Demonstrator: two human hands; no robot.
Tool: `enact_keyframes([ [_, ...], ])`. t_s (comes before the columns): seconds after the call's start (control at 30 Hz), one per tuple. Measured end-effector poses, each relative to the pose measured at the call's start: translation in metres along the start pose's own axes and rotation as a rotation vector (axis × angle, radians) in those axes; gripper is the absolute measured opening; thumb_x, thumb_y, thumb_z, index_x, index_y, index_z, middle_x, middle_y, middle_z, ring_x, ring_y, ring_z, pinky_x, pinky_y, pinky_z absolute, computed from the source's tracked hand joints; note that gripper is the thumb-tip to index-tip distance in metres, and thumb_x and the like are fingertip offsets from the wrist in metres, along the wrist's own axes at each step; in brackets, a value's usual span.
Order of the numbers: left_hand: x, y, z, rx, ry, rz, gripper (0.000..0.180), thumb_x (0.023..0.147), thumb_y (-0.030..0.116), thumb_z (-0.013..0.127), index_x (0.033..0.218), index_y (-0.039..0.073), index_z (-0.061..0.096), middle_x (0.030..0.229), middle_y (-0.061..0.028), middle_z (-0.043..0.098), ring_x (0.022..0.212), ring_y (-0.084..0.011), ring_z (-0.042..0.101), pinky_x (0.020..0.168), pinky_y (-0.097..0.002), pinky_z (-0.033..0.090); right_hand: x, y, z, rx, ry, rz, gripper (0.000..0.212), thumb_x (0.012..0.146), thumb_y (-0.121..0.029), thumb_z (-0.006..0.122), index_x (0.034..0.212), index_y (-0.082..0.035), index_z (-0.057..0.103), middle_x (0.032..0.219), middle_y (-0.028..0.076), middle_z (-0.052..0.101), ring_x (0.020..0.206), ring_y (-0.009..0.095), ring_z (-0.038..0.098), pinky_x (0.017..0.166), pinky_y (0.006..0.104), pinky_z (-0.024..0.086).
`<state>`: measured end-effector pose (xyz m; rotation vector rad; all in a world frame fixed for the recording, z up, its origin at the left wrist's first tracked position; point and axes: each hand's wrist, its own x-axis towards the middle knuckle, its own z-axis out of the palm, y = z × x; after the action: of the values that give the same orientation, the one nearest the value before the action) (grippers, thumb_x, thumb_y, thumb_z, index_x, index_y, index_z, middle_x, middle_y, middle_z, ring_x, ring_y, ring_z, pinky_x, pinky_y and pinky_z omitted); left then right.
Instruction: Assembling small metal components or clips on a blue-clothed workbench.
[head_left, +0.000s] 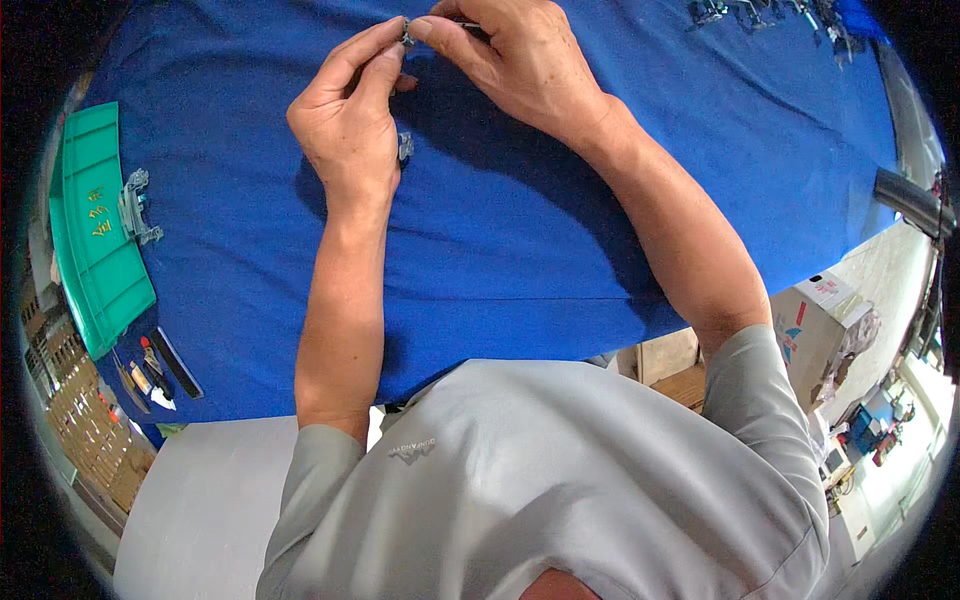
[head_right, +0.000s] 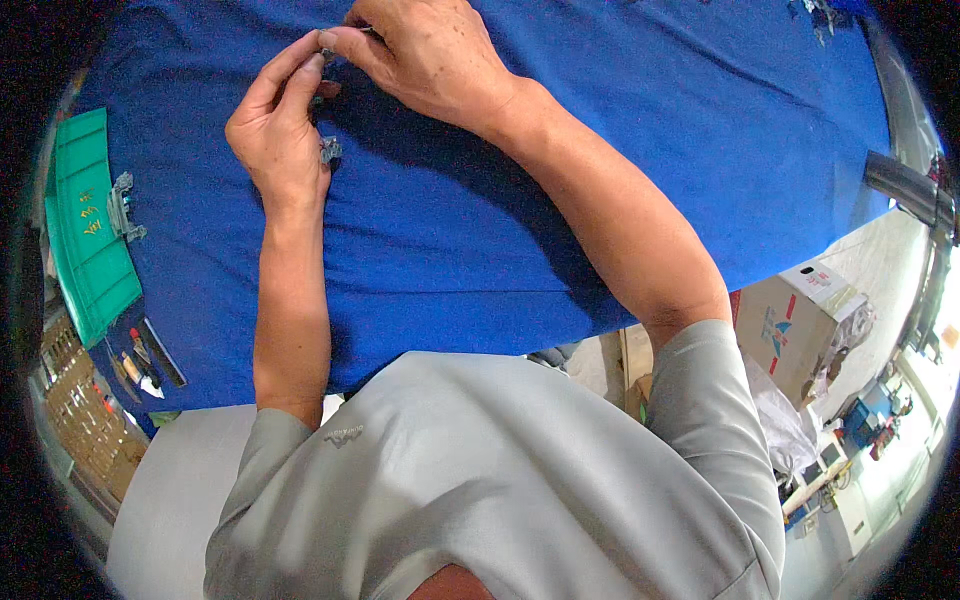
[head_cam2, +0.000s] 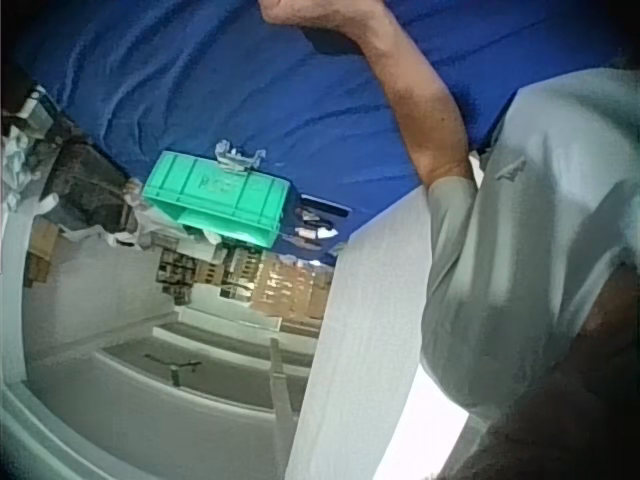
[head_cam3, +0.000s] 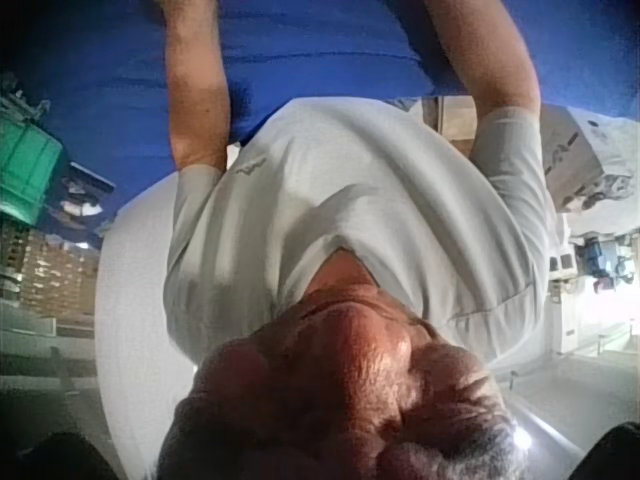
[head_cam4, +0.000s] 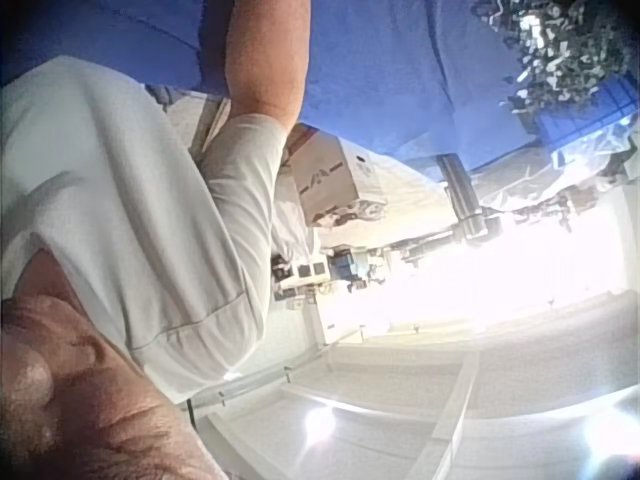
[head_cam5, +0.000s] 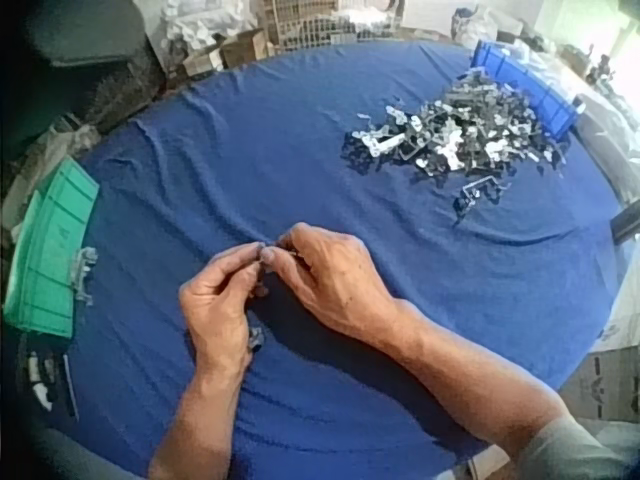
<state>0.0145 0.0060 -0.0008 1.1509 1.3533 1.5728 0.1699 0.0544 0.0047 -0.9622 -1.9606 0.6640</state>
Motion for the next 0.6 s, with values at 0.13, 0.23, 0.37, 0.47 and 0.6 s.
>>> enact_keyframes([
  [0.13, -0.0003, -0.0005, -0.0006, 0.012, -0.005, -0.007, 0.023, 0.089, -0.006, 0.066, 0.11, -0.002, 0.072, 0.103, -0.0105, 0.074, 0.08, -0.0115, 0.067, 0.07, -0.0227, 0.056, -0.0007, -0.001, 0.0027, 0.025, 0.072, -0.051, 0.019, 0.093, -0.014, 0.065, 0.086, 0.0, 0.055, 0.075, 0.019, 0.061, 0.068, 0.038, 0.062, 0.059, 0.0445, 0.047],
  [0.23, 0.0, -0.002, -0.0015, 0.007, -0.01, 0.002, 0.023, 0.089, -0.006, 0.066, 0.11, -0.002, 0.072, 0.103, -0.0106, 0.074, 0.079, -0.0115, 0.067, 0.07, -0.0228, 0.056, 0.0, -0.0038, -0.0001, 0.083, 0.057, -0.016, 0.018, 0.093, -0.014, 0.065, 0.087, 0.0, 0.056, 0.075, 0.019, 0.06, 0.068, 0.038, 0.062, 0.059, 0.0449, 0.047],
  [0.37, -0.0002, 0.0, 0.0005, 0.004, -0.003, 0.001, 0.022, 0.089, -0.005, 0.066, 0.11, -0.002, 0.072, 0.103, -0.0107, 0.074, 0.077, -0.0113, 0.067, 0.069, -0.0226, 0.056, -0.0003, 0.0001, 0.0023, 0.068, 0.066, -0.07, 0.016, 0.092, -0.012, 0.065, 0.089, 0.0, 0.055, 0.076, 0.019, 0.06, 0.068, 0.037, 0.061, 0.06, 0.0443, 0.047],
  [0.47, -0.0006, 0.0007, 0.0, 0.026, -0.002, -0.004, 0.022, 0.089, -0.004, 0.066, 0.11, -0.002, 0.072, 0.103, -0.0107, 0.074, 0.078, -0.0115, 0.067, 0.069, -0.0228, 0.056, -0.0007, 0.0007, 0.0016, 0.014, 0.056, -0.089, 0.014, 0.091, -0.009, 0.065, 0.09, 0.0, 0.054, 0.077, 0.018, 0.059, 0.069, 0.036, 0.061, 0.06, 0.0431, 0.047],
  [0.6, 0.0008, 0.0005, -0.0038, -0.023, 0.002, -0.056, 0.025, 0.089, -0.004, 0.066, 0.114, -0.004, 0.069, 0.103, -0.0127, 0.073, 0.081, -0.0125, 0.068, 0.068, -0.0231, 0.057, 0.0002, -0.0059, -0.0031, 0.042, 0.11, -0.071, 0.011, 0.09, -0.005, 0.064, 0.09, 0.0, 0.054, 0.08, 0.017, 0.059, 0.071, 0.035, 0.061, 0.062, 0.0423, 0.048],
])
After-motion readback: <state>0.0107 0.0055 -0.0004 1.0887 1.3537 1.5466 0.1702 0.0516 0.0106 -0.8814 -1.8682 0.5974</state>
